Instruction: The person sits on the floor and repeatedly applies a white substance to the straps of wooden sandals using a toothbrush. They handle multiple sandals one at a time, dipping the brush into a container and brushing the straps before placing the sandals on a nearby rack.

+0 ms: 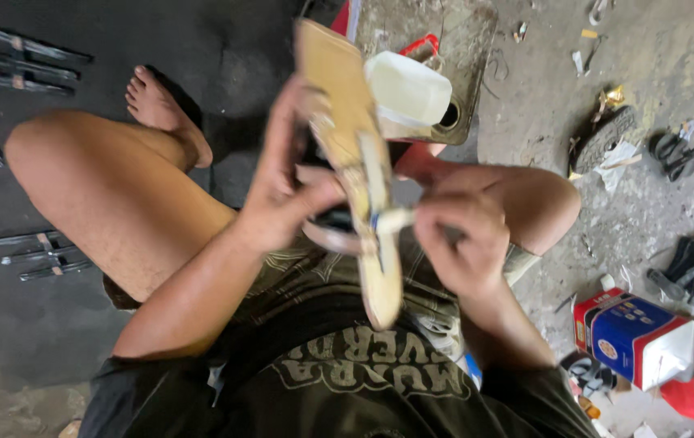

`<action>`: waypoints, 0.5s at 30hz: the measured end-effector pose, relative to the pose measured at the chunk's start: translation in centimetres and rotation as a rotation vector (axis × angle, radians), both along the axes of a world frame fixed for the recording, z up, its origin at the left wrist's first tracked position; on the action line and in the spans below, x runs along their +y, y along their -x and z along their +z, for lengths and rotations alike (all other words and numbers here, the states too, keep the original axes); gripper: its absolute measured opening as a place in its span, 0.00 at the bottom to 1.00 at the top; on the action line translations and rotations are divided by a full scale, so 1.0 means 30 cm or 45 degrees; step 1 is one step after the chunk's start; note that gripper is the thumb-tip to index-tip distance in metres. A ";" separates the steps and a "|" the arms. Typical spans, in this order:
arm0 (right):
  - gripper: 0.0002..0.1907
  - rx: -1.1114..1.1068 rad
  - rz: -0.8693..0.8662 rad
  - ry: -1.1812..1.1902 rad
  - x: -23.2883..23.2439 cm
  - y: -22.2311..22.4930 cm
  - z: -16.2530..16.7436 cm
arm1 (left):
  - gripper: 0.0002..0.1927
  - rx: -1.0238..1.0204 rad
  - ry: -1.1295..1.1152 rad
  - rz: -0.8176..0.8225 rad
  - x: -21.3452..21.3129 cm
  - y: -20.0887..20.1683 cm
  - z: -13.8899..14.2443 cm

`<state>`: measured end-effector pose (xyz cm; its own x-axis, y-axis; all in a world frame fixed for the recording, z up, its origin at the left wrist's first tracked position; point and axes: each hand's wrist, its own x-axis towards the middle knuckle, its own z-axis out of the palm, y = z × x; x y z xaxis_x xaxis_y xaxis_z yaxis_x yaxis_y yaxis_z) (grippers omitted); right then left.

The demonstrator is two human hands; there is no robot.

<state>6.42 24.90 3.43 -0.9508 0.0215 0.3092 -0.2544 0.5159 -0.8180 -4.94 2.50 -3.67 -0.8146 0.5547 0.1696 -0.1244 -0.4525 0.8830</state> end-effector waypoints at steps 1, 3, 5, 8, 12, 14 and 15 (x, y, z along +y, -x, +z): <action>0.05 -0.040 0.099 0.135 0.004 -0.022 0.004 | 0.53 -0.060 -0.029 0.051 -0.007 0.017 -0.003; 0.08 -0.164 0.139 0.408 0.011 -0.074 0.003 | 0.53 -0.083 -0.030 0.139 -0.012 0.034 -0.003; 0.13 -0.320 0.179 0.736 0.012 -0.094 -0.037 | 0.52 0.001 0.034 0.200 -0.004 0.035 0.003; 0.20 -0.577 0.221 1.287 -0.001 -0.113 -0.100 | 0.52 0.134 0.082 0.272 0.011 0.023 0.005; 0.21 -0.581 0.140 1.558 -0.026 -0.094 -0.134 | 0.44 -0.110 -0.179 0.314 0.027 0.013 -0.028; 0.21 -0.473 0.040 1.512 -0.039 -0.063 -0.133 | 0.35 -0.521 -0.199 0.362 0.042 0.013 -0.053; 0.20 -0.430 -0.018 1.499 -0.044 -0.041 -0.134 | 0.30 -0.504 -0.165 0.234 0.050 0.006 -0.062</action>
<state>7.66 23.58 -0.58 -0.9768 0.1324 -0.1684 0.0609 -0.5822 -0.8107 -5.11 4.01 -5.54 -0.9136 0.3897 -0.1158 -0.3480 -0.6025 0.7182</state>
